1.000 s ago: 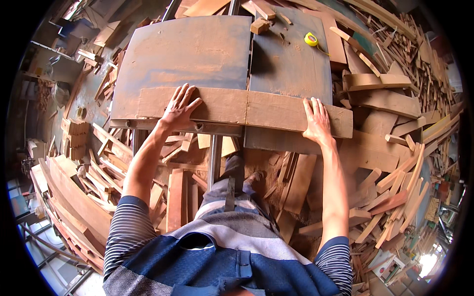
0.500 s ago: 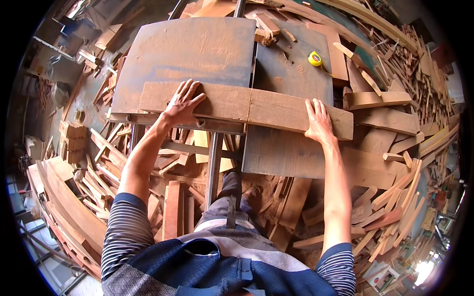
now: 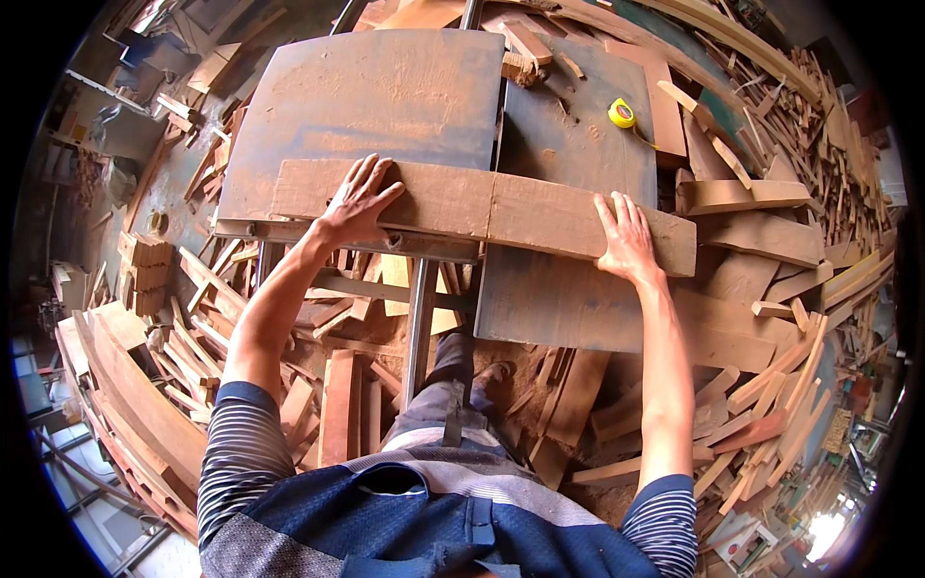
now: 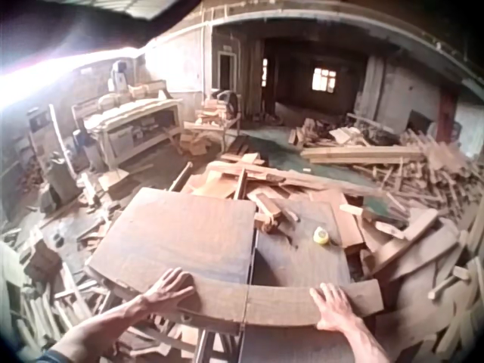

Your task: The person measures lengths of wood using a tape measure and moves various wooden boards around a table saw in a workshop environment.

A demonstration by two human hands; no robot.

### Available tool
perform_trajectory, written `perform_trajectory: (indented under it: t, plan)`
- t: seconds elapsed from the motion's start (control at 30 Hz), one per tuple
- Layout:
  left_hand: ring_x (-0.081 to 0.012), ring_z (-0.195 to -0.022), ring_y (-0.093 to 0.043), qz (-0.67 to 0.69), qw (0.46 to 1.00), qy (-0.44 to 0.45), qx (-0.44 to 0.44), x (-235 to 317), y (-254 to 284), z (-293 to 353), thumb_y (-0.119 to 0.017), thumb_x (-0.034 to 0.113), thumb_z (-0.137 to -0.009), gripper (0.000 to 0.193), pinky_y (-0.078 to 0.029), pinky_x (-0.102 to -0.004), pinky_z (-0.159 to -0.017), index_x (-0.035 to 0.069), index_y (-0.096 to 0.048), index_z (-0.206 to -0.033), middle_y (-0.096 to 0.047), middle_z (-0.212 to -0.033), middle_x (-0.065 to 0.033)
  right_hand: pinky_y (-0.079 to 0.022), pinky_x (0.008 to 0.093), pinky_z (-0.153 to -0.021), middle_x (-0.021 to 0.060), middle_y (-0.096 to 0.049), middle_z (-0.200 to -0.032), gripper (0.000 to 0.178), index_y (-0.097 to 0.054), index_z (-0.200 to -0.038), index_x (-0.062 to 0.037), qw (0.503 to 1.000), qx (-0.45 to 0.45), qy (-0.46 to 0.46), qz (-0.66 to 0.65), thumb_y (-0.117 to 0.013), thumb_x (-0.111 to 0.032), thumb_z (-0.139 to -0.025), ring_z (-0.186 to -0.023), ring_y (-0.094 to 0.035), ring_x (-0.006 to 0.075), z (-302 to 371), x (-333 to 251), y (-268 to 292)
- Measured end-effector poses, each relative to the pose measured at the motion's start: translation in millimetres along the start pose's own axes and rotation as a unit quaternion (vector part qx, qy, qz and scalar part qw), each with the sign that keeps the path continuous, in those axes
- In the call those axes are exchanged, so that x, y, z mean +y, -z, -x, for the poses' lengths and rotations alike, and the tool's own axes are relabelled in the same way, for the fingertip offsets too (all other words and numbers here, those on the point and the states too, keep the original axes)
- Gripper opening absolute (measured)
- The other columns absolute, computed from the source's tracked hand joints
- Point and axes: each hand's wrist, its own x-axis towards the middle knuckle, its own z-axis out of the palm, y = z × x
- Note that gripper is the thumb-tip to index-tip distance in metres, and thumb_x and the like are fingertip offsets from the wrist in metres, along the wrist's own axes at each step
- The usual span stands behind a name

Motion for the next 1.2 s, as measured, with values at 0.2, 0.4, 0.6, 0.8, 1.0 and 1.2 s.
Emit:
perform_trajectory:
  t: [0.2, 0.4, 0.6, 0.8, 1.0, 1.2]
  plan:
    - [-0.0503, -0.153, -0.03, -0.025, 0.999, 0.008, -0.034, -0.9, -4.3, -2.9, -0.101, 0.034, -0.055, 0.104, -0.029, -0.0594, -0.127, 0.016, -0.056, -0.148, -0.033, -0.163, -0.0266, -0.031, 0.0535, -0.127, 0.0251, -0.036, -0.164, 0.122, -0.032, -0.167, -0.0143, 1.0, 0.003, 0.003, 0.003, -0.088, -0.013, -0.059, -0.154, -0.033, 0.0434, -1.0, 4.1, -2.2]
    - [-0.0478, -0.156, -0.026, -0.017, 0.998, 0.018, -0.059, 2.3, 0.5, -5.2, -0.1, 0.03, -0.057, 0.103, -0.03, -0.0587, -0.124, 0.016, -0.055, -0.148, -0.03, -0.165, -0.0274, -0.031, 0.0529, -0.127, 0.0255, -0.037, -0.163, 0.12, -0.034, -0.166, -0.0133, 1.0, 0.004, 0.013, 0.002, -0.088, -0.013, -0.059, -0.154, -0.034, 0.0437, -0.7, 6.3, 1.1]
    - [-0.0486, -0.156, -0.026, -0.029, 0.996, 0.029, -0.08, 6.5, 3.8, -5.7, -0.099, 0.028, -0.06, 0.103, -0.031, -0.0584, -0.124, 0.017, -0.052, -0.152, -0.029, -0.166, -0.0259, -0.031, 0.054, -0.127, 0.0269, -0.039, -0.161, 0.112, -0.037, -0.165, -0.0124, 1.0, 0.012, 0.012, -0.006, -0.082, -0.009, -0.062, -0.152, -0.036, 0.0447, 0.6, 4.1, 3.4]
    - [-0.049, -0.156, -0.026, -0.037, 0.997, 0.031, -0.056, 5.3, -5.8, 1.4, -0.097, 0.026, -0.06, 0.104, -0.031, -0.0583, -0.123, 0.018, -0.052, -0.152, -0.031, -0.166, -0.0255, -0.031, 0.0544, -0.127, 0.0274, -0.038, -0.162, 0.113, -0.036, -0.165, -0.0132, 1.0, 0.005, 0.01, 0.0, -0.081, -0.008, -0.062, -0.153, -0.035, 0.0458, -2.8, 1.7, 4.8]
    - [-0.0482, -0.155, -0.028, -0.019, 0.999, 0.018, -0.046, 5.5, -1.1, -2.0, -0.097, 0.026, -0.058, 0.103, -0.032, -0.0584, -0.122, 0.018, -0.053, -0.151, -0.031, -0.166, -0.0247, -0.032, 0.0542, -0.126, 0.027, -0.038, -0.162, 0.112, -0.036, -0.165, -0.0138, 1.0, 0.019, 0.007, -0.002, -0.08, -0.01, -0.062, -0.152, -0.036, 0.0458, 2.1, 6.1, -1.0]
    - [-0.0459, -0.157, -0.027, -0.023, 0.999, 0.019, -0.044, 4.4, -2.1, -6.3, -0.099, 0.027, -0.056, 0.1, -0.032, -0.0584, -0.121, 0.016, -0.056, -0.145, -0.032, -0.166, -0.0248, -0.032, 0.0542, -0.126, 0.0266, -0.039, -0.162, 0.112, -0.036, -0.165, -0.0146, 1.0, 0.02, 0.006, 0.0, -0.08, -0.01, -0.062, -0.152, -0.037, 0.0452, 2.2, 7.6, -1.4]
